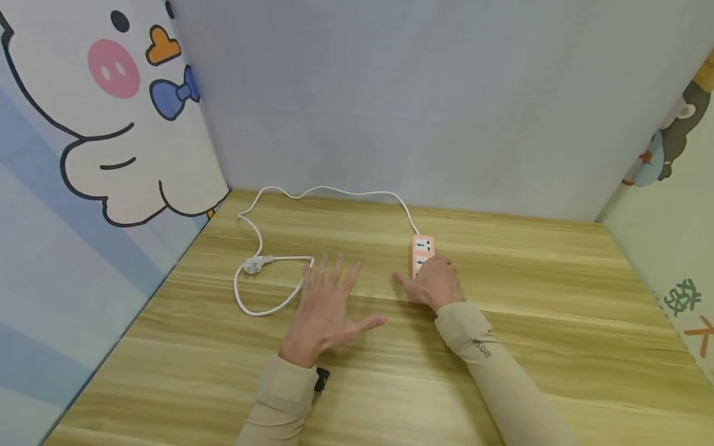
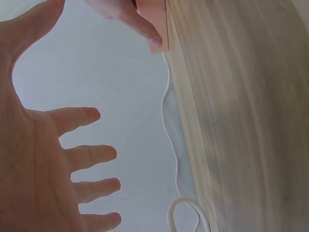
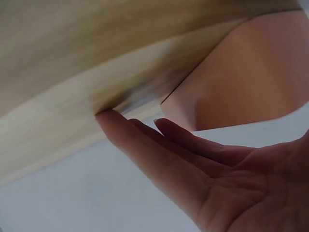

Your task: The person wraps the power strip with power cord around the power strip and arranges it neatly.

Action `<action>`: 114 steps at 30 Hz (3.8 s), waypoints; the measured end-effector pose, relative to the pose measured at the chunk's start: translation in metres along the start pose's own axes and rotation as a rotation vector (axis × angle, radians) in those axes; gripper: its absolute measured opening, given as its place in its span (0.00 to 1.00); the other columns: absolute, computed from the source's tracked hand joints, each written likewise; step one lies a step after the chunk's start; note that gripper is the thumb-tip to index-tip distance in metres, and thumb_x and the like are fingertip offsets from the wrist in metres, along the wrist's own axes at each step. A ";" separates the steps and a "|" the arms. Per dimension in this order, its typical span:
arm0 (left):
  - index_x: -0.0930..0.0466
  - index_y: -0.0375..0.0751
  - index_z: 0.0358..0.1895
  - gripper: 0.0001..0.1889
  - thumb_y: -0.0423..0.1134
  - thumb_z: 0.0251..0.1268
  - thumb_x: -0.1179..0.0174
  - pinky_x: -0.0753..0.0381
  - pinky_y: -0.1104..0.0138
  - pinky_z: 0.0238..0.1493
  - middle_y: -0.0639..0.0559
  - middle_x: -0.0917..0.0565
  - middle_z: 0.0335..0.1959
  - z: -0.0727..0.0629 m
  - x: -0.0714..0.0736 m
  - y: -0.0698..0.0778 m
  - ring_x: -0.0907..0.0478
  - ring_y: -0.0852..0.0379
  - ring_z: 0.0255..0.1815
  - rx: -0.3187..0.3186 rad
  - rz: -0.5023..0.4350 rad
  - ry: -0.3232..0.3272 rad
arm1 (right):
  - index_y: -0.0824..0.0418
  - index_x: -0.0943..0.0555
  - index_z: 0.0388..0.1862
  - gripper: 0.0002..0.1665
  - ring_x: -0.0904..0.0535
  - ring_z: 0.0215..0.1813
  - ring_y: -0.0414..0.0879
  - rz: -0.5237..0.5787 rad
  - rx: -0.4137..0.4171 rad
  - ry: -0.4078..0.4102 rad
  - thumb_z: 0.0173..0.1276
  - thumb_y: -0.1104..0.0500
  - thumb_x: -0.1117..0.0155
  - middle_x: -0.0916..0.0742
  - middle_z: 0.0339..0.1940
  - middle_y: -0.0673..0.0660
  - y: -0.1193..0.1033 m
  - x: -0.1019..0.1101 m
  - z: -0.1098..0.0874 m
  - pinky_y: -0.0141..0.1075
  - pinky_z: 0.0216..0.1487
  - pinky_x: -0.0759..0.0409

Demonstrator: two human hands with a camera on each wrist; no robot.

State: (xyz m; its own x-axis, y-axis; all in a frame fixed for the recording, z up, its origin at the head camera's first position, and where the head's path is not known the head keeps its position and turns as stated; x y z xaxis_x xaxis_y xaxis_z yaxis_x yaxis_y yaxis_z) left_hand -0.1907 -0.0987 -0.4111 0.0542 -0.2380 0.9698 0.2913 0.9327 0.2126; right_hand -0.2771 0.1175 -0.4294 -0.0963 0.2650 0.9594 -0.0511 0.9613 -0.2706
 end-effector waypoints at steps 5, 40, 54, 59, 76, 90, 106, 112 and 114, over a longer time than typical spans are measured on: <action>0.48 0.54 0.82 0.54 0.82 0.57 0.51 0.63 0.38 0.80 0.41 0.52 0.83 0.001 -0.001 0.001 0.60 0.32 0.83 -0.003 -0.008 0.002 | 0.86 0.22 0.44 0.54 0.17 0.46 0.69 -0.026 0.003 0.026 0.70 0.29 0.45 0.21 0.53 0.84 0.000 0.000 0.001 0.56 0.48 0.16; 0.48 0.52 0.82 0.54 0.80 0.59 0.49 0.62 0.37 0.79 0.40 0.49 0.83 0.005 -0.004 0.007 0.57 0.32 0.83 -0.034 -0.003 -0.018 | 0.78 0.34 0.66 0.37 0.24 0.25 0.48 0.295 0.170 0.118 0.79 0.46 0.45 0.16 0.40 0.68 0.042 0.080 -0.073 0.37 0.23 0.27; 0.43 0.49 0.80 0.49 0.73 0.62 0.42 0.56 0.38 0.79 0.39 0.41 0.80 0.018 0.007 0.013 0.49 0.36 0.82 -0.114 0.048 -0.006 | 0.64 0.21 0.61 0.34 0.23 0.31 0.48 0.474 0.197 0.234 0.69 0.39 0.32 0.12 0.42 0.62 0.058 0.124 -0.103 0.34 0.29 0.25; 0.38 0.45 0.77 0.43 0.64 0.65 0.37 0.52 0.40 0.80 0.39 0.38 0.79 0.029 0.022 0.013 0.45 0.36 0.81 -0.144 0.091 0.027 | 0.60 0.20 0.62 0.33 0.22 0.36 0.49 0.469 0.223 0.228 0.67 0.41 0.30 0.12 0.45 0.61 0.061 0.135 -0.111 0.33 0.34 0.24; 0.29 0.41 0.72 0.23 0.36 0.78 0.45 0.40 0.41 0.76 0.41 0.27 0.73 0.057 0.040 0.020 0.33 0.39 0.75 -0.294 -0.031 0.175 | 0.50 0.14 0.52 0.24 0.22 0.30 0.41 0.505 0.351 0.277 0.56 0.49 0.18 0.11 0.36 0.52 0.058 0.152 -0.139 0.31 0.30 0.24; 0.11 0.45 0.50 0.11 0.42 0.75 0.40 0.35 0.44 0.74 0.51 0.14 0.44 0.060 0.036 0.020 0.19 0.50 0.51 -0.349 -0.133 0.051 | 0.49 0.13 0.51 0.24 0.22 0.27 0.41 0.552 0.416 0.306 0.53 0.56 0.16 0.11 0.36 0.49 0.059 0.157 -0.147 0.30 0.27 0.25; 0.18 0.51 0.31 0.24 0.59 0.81 0.55 0.33 0.67 0.26 0.56 0.30 0.20 0.059 0.029 0.021 0.36 0.61 0.20 -0.266 -0.448 -0.283 | 0.50 0.14 0.56 0.32 0.20 0.33 0.42 0.654 0.500 0.270 0.50 0.67 0.17 0.10 0.42 0.47 0.062 0.165 -0.154 0.30 0.33 0.23; 0.15 0.48 0.39 0.20 0.55 0.80 0.51 0.31 0.67 0.31 0.53 0.24 0.26 0.062 0.031 0.001 0.32 0.58 0.27 -0.272 -0.647 -0.354 | 0.53 0.14 0.56 0.33 0.20 0.34 0.42 0.660 0.520 0.267 0.49 0.69 0.18 0.10 0.43 0.46 0.063 0.167 -0.157 0.30 0.33 0.23; 0.13 0.50 0.41 0.18 0.53 0.79 0.50 0.30 0.65 0.35 0.54 0.22 0.29 0.060 0.034 -0.010 0.30 0.57 0.30 -0.263 -0.713 -0.379 | 0.54 0.14 0.55 0.33 0.20 0.33 0.41 0.660 0.526 0.274 0.49 0.70 0.18 0.10 0.41 0.47 0.064 0.169 -0.158 0.30 0.33 0.24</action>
State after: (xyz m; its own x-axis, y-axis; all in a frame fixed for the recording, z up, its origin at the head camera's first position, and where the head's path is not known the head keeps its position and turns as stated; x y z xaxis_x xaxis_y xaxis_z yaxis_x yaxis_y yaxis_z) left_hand -0.2492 -0.0999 -0.3730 -0.5369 -0.5945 0.5985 0.3490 0.4893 0.7992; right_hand -0.1399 0.2357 -0.2727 -0.0299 0.8267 0.5618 -0.5264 0.4648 -0.7119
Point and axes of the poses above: each hand's wrist, its own z-axis towards the middle knuckle, its own x-axis out of the back of the hand, y = z × x, the point moved 2 cm from there along z, towards the middle knuckle
